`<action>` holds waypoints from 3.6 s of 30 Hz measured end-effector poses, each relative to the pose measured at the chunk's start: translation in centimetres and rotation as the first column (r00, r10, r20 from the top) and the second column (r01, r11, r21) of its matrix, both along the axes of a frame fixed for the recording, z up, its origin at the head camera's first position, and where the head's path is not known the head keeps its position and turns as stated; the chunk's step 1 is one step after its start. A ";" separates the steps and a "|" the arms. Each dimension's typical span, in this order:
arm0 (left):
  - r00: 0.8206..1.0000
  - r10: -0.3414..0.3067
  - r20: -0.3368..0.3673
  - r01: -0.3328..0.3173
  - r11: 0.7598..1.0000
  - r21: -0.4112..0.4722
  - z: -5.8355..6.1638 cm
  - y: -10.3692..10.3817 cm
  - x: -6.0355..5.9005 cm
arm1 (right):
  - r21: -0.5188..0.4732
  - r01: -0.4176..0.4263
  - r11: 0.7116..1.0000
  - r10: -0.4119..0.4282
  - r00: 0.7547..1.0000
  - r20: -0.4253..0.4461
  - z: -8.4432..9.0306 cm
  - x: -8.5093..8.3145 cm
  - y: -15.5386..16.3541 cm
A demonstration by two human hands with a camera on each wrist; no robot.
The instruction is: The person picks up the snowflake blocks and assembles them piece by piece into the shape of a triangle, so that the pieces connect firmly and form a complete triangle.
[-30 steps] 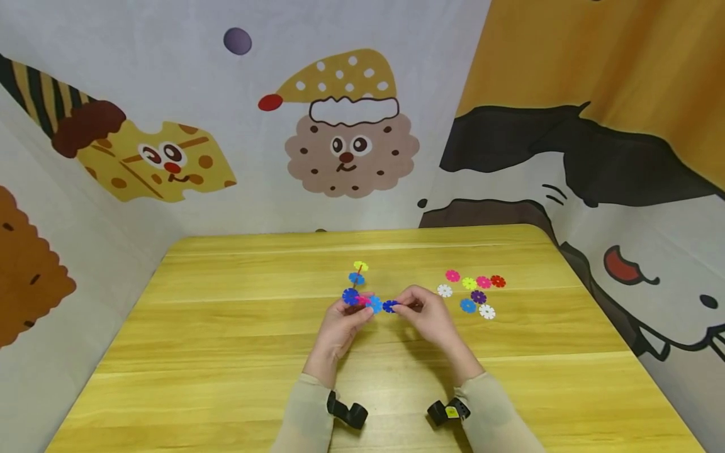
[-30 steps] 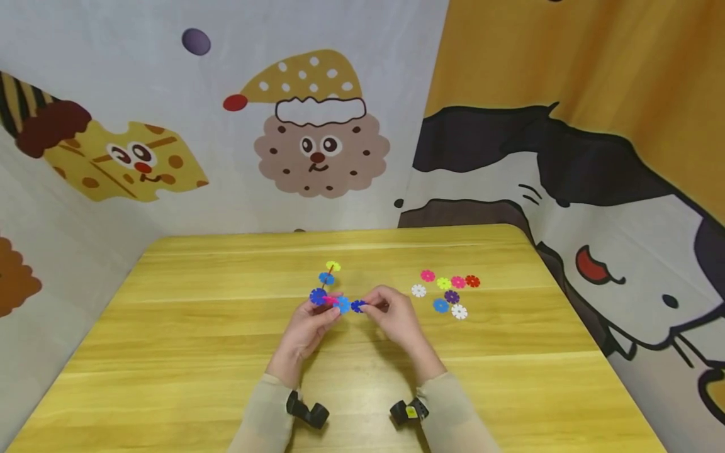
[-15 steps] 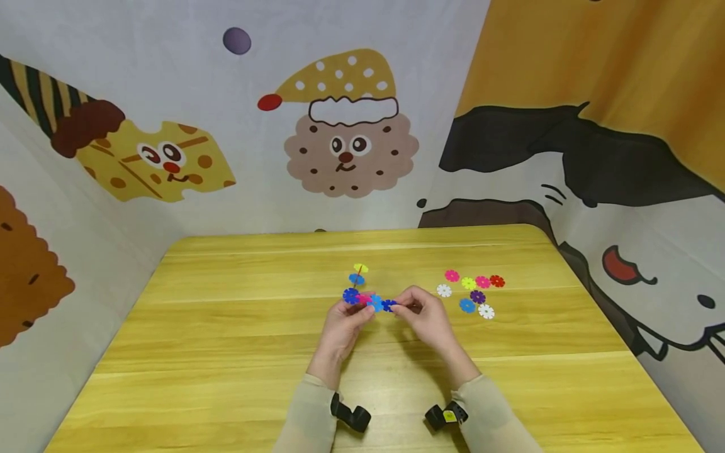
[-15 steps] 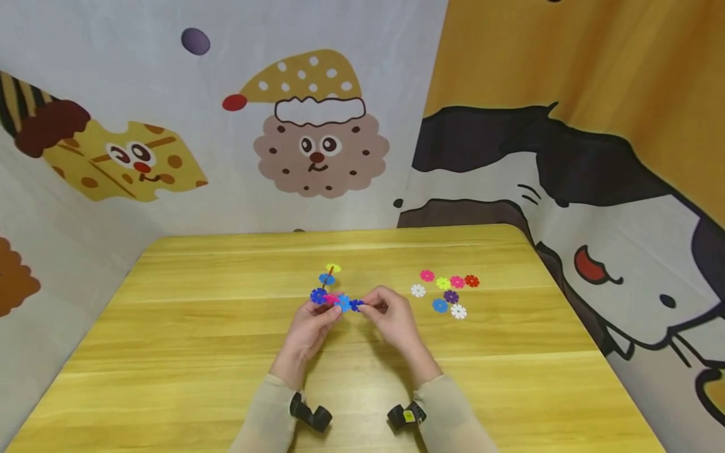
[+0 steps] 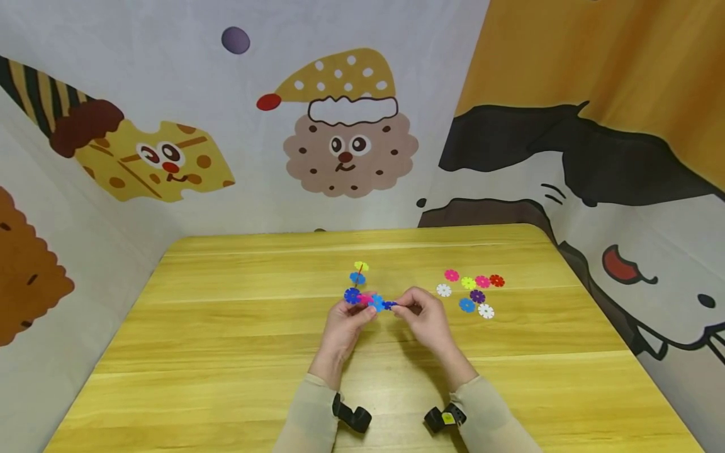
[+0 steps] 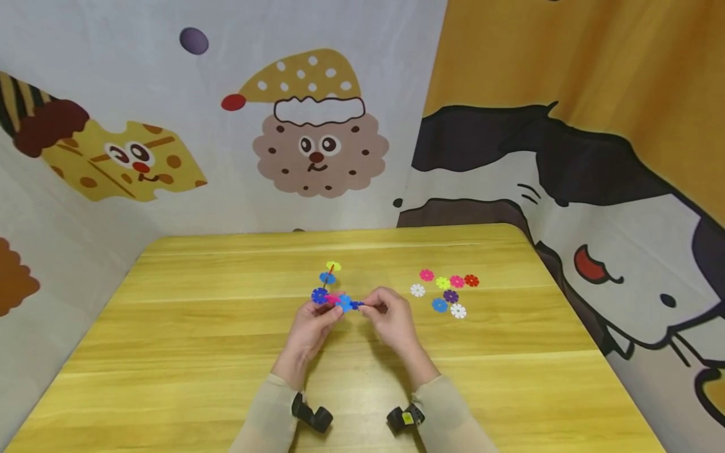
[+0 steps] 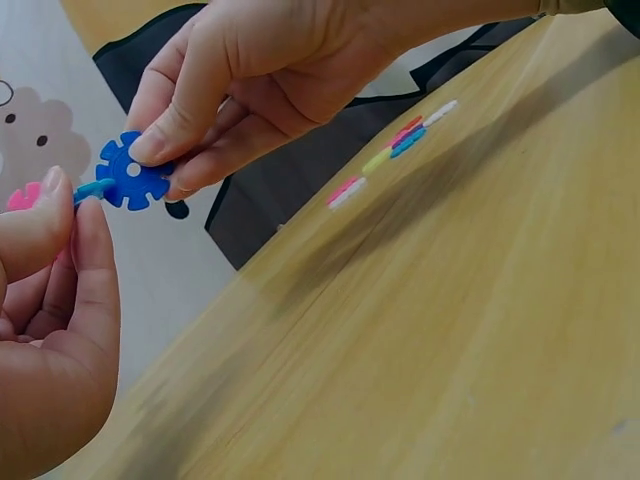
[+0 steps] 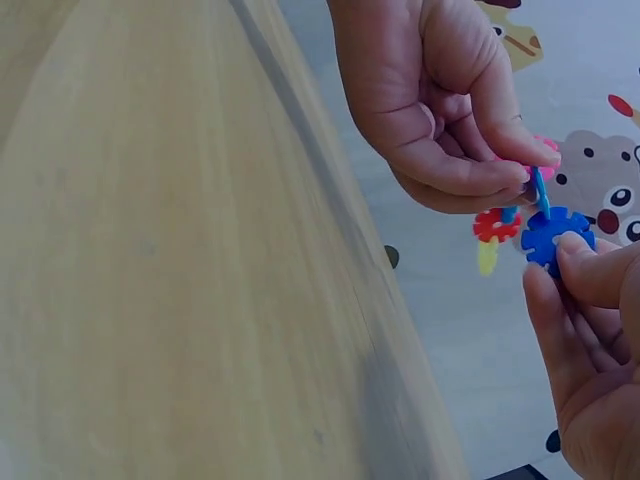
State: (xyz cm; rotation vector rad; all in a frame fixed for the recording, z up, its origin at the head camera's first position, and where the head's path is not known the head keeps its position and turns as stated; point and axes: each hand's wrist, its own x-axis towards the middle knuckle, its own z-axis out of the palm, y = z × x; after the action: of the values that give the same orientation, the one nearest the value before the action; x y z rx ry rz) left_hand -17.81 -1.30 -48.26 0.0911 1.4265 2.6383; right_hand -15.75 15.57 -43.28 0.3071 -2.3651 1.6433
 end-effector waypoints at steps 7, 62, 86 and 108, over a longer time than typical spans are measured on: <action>1.000 -0.013 -0.015 0.013 1.000 -0.017 0.3 -0.1 0.1 | -0.055 -0.022 0.998 0.021 1.000 -0.005 -1.9 -0.9 0.5; 0.999 -0.018 0.039 0.018 1.000 0.002 0.7 -0.5 -0.2 | 0.371 0.095 0.924 -0.198 0.948 0.250 -3.9 -0.3 18.8; 0.999 -0.009 0.054 0.008 1.000 0.019 0.6 -0.8 -0.3 | 0.473 0.075 0.878 -0.200 0.955 0.220 -5.2 -1.1 19.4; 0.999 0.002 0.039 -0.004 0.998 0.057 0.3 -0.7 -0.3 | 0.306 0.109 0.946 -0.178 0.962 0.206 -4.4 -0.6 16.2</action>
State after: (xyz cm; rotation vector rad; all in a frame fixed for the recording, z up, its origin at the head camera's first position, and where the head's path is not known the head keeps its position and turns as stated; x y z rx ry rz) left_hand -18.12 -2.02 -47.97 0.0442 1.3401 2.6686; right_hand -16.39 31.72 -47.70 -0.0118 -2.7354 1.3240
